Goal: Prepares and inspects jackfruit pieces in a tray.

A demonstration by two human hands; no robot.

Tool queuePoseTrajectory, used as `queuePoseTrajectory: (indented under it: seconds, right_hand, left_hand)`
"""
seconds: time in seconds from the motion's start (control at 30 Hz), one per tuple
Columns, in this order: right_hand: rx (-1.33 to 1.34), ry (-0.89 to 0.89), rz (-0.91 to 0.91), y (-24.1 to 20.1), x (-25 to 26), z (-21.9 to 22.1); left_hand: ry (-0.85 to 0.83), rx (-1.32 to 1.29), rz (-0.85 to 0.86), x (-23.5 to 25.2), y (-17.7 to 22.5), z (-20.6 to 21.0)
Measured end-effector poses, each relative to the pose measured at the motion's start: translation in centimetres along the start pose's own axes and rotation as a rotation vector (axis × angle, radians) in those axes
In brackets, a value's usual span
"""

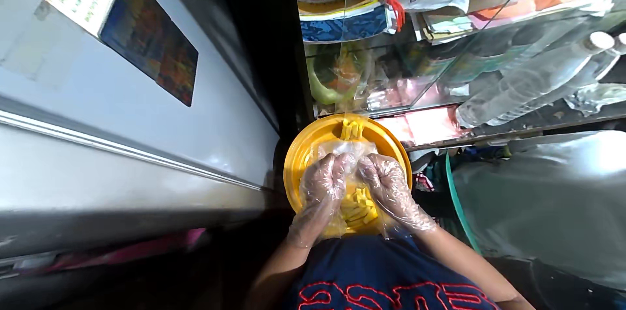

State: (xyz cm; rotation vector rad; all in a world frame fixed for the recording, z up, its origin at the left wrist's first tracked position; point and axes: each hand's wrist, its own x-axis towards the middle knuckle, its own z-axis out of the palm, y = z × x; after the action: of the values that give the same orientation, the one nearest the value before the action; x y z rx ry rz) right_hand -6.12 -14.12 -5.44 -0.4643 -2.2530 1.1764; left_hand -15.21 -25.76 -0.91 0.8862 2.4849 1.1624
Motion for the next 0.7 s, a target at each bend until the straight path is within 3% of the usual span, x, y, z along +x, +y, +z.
queuePoseTrajectory:
  seconds: [0.2,0.3,0.37,0.47,0.57,0.7]
  right_hand:
    - [-0.046,-0.128,0.111,-0.3,0.1,-0.9]
    - [0.121,-0.236,0.235,0.0,0.6,-1.6]
    - [0.182,-0.213,0.251,0.0,0.8,-1.6]
    - [0.061,-0.086,0.116,0.1,0.5,-0.8]
    - [-0.108,0.058,-0.136,-0.7,0.2,0.5]
    - [-0.302,0.025,-0.221,-1.7,-0.2,1.2]
  left_hand:
    - [-0.028,0.005,0.041,0.2,-0.1,0.0]
    - [-0.096,0.031,0.004,0.6,0.2,-0.2]
    - [-0.116,0.018,-0.012,0.7,0.3,-0.2]
    - [-0.117,-0.129,0.033,0.8,-0.6,0.4]
    - [-0.157,-0.365,-0.005,0.6,-1.4,1.6]
    - [-0.038,-0.452,-0.07,-0.2,-0.9,2.6]
